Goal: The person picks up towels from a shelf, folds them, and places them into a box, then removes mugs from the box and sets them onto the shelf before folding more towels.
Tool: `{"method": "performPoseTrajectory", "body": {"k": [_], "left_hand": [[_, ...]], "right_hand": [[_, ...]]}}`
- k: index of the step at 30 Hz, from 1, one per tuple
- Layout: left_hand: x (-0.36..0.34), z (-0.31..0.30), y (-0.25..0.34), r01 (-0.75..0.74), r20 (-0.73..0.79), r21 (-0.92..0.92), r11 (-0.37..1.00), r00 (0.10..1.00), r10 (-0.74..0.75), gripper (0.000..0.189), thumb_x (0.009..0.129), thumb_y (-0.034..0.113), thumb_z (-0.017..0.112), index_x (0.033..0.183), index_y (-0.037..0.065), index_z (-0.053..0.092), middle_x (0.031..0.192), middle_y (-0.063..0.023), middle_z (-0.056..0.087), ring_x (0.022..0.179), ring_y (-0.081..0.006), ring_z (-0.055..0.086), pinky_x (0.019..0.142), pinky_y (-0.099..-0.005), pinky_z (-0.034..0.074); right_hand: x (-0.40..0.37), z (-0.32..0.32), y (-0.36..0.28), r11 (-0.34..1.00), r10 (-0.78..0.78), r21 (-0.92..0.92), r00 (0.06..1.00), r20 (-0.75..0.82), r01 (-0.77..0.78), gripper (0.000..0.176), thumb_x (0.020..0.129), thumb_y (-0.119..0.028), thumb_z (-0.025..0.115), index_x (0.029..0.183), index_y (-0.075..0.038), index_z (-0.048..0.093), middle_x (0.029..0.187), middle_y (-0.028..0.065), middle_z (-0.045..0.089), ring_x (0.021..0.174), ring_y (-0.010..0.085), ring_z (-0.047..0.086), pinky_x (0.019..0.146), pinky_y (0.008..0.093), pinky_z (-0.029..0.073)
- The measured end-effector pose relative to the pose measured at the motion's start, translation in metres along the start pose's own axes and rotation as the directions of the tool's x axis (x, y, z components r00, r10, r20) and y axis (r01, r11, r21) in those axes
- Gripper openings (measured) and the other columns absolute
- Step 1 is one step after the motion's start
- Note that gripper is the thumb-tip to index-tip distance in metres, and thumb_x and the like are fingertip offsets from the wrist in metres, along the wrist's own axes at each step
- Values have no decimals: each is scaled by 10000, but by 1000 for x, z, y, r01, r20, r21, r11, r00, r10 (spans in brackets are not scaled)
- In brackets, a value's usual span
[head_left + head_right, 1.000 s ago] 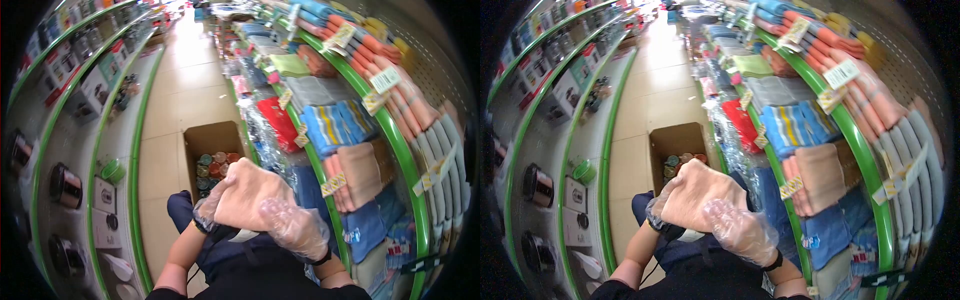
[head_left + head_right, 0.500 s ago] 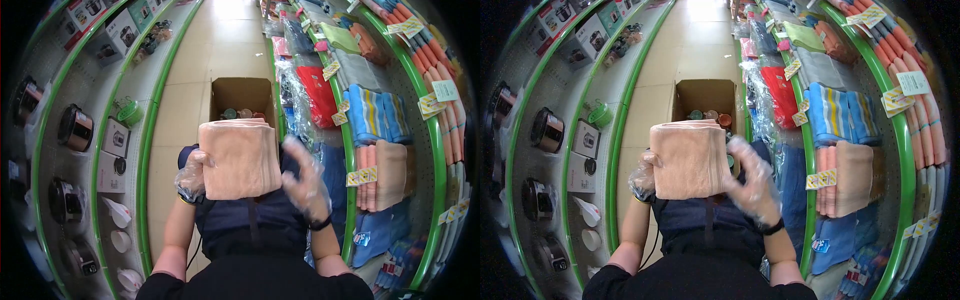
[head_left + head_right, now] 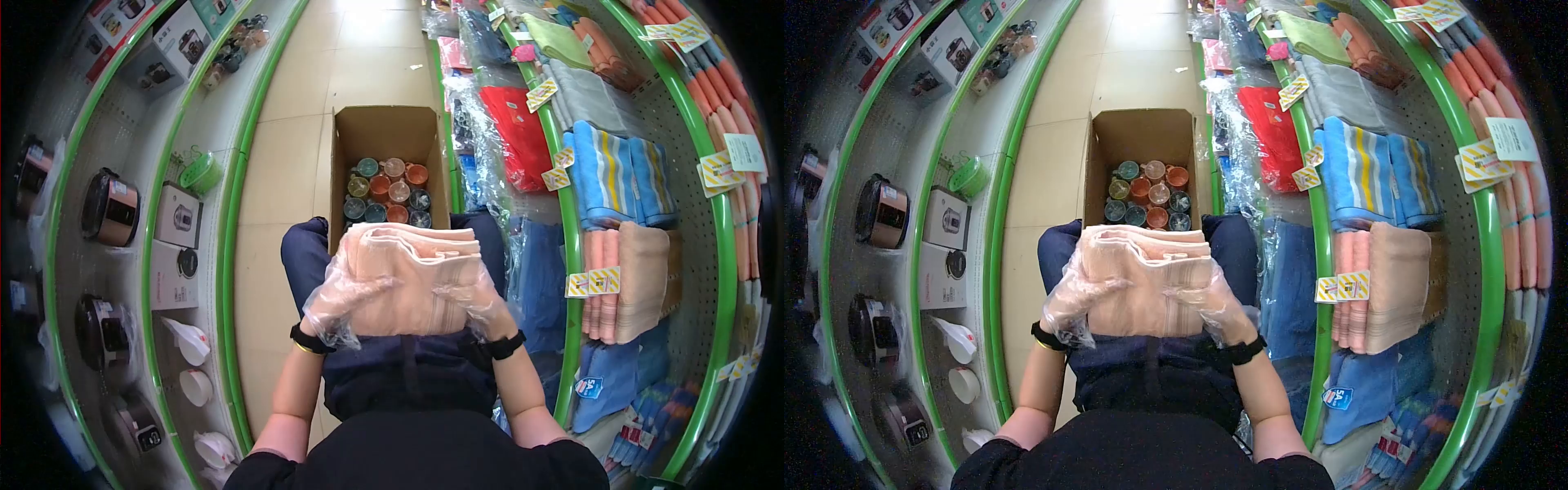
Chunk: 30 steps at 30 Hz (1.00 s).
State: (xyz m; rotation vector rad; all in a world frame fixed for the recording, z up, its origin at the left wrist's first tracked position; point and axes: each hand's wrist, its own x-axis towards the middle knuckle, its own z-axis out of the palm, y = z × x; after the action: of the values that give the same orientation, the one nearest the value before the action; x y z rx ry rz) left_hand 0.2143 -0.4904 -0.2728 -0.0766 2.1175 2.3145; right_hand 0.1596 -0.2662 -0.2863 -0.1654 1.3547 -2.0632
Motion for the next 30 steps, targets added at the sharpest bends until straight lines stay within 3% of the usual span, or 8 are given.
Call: {"method": "performPoseTrajectory", "body": {"k": [5,7,8,11,15,19,24,30], "left_hand": [[-18,3,-13,-157,-231,98,983,957,176,826,691,118,817,1352,56,326,1282,-113,459,1192,-201,461,997,-365,412],[-18,-7,-26,-154,-92,435,887,973,213,773,693,122,818,1319,54,371,1256,-104,484,1168,-195,486,984,-349,419],[-19,-6,-26,-150,-94,438,887,973,211,773,693,122,818,1319,54,371,1256,-104,484,1168,-195,486,984,-349,419],[-18,1,-21,-55,-144,-136,989,989,35,452,786,48,719,1182,41,501,1165,-72,552,1093,-156,536,924,-302,444],[-12,-4,-12,-298,-55,177,938,949,311,330,823,19,673,1114,46,519,1154,-56,548,1027,-123,538,879,-268,440],[-15,17,10,-149,-283,-22,989,949,136,244,863,27,580,1088,28,488,1085,-97,536,1003,-182,522,892,-295,409],[-16,18,9,-159,-274,368,916,923,270,239,881,30,536,1109,27,466,1071,-135,550,983,-259,551,869,-326,421],[-29,13,28,-376,-174,500,780,839,516,221,773,-6,560,976,46,491,971,-164,594,889,-309,596,791,-396,469]], "right_hand": [[-9,5,-5,991,-102,-87,994,-30,99,555,709,-16,774,1206,29,532,1134,81,620,993,124,598,888,277,484],[-9,4,-6,989,-114,-98,993,4,114,558,697,-31,787,1194,34,540,1127,84,625,999,127,597,895,287,480],[-11,7,-10,991,-98,-90,995,-3,97,541,698,-28,785,1181,35,549,1117,81,629,1000,125,596,895,286,479],[-14,7,-12,994,-92,-68,995,-26,90,521,700,-22,780,1168,34,559,1106,75,635,998,123,595,892,283,477],[-15,-1,-10,997,-76,-4,995,-59,76,529,701,-11,773,1178,28,547,1104,63,633,981,122,597,885,276,477],[-11,3,-11,976,-214,-54,974,-68,210,703,677,-4,783,1294,-11,447,1241,76,552,1117,128,519,974,306,415],[-7,5,3,919,-394,-15,919,-10,394,965,711,16,734,1454,-129,135,1409,137,367,1253,251,423,1050,385,344],[-6,-7,3,842,-452,-260,881,141,474,604,725,25,716,1240,-72,415,1327,139,422,1234,232,434,1032,373,370]]}}
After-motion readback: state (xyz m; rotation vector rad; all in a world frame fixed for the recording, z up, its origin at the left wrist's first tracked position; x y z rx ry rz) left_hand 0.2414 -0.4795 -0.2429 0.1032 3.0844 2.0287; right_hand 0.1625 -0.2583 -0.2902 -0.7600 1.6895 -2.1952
